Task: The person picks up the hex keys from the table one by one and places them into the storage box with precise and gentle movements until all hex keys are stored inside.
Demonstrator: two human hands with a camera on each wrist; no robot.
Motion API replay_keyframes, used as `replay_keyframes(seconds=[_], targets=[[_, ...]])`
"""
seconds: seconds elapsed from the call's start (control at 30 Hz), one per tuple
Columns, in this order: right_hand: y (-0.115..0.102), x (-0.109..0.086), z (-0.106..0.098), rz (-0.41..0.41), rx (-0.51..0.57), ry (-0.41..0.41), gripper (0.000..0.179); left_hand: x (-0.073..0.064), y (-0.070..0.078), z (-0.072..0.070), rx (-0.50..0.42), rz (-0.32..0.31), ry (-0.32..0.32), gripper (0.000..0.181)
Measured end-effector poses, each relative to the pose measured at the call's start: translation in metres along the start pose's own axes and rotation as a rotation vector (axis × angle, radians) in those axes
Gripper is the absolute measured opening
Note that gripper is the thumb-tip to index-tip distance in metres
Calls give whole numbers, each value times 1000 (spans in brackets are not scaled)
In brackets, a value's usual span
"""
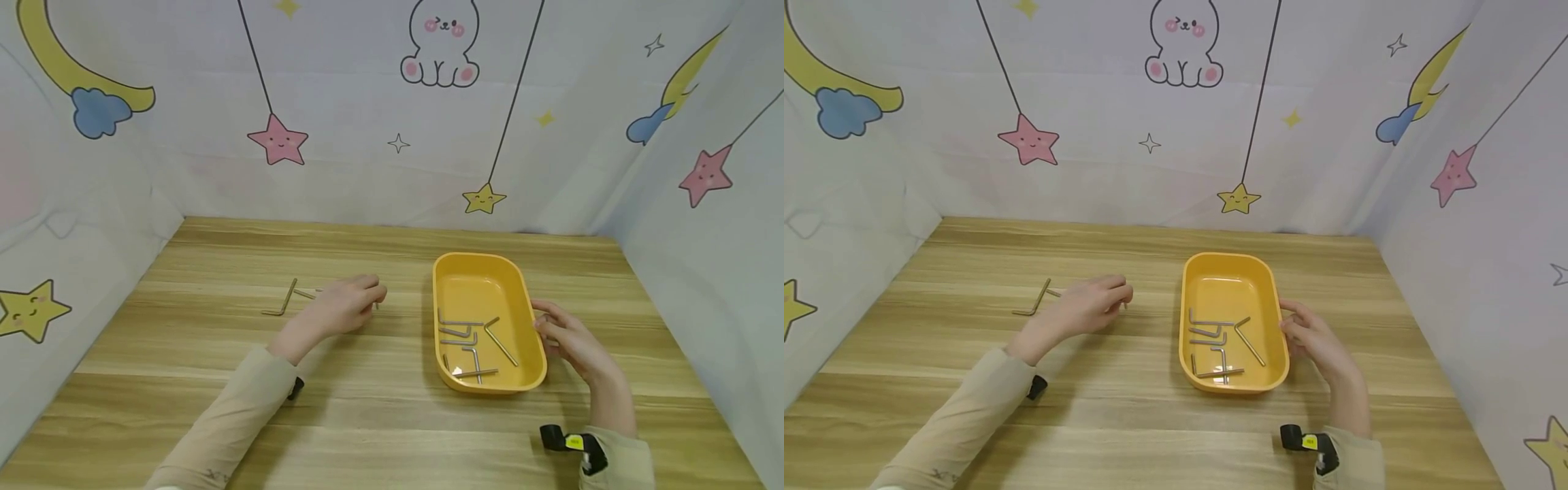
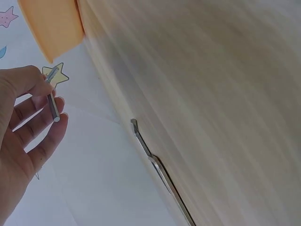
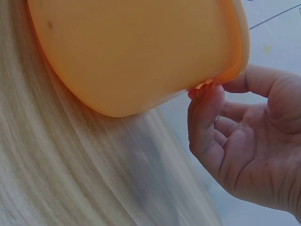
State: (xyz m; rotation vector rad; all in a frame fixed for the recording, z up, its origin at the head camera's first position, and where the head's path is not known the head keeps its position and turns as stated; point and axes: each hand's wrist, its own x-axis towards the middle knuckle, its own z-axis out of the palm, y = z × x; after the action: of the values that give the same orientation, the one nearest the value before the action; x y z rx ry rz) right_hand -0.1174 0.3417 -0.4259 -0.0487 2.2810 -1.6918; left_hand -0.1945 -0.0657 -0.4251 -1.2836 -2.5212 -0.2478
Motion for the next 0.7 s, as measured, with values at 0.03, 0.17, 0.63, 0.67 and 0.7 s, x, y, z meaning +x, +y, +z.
replay_keyframes(seconds=[0.03,0.17,0.63,0.67,0.7], targets=[[0,0,0,0,1,0,58,1,1,0,-2,6,10,18],[1,0,0,3,3,2,58,7,7,-1,-26,13,35,17],[2,0,0,13,0,5,59,26,22,-2,-62,4,56,17],[2,0,0,13,1,5,59,27,23,-2,-60,4,56,17],[1,0,0,13,1,4,59,28,24,-2,-61,4,56,18]])
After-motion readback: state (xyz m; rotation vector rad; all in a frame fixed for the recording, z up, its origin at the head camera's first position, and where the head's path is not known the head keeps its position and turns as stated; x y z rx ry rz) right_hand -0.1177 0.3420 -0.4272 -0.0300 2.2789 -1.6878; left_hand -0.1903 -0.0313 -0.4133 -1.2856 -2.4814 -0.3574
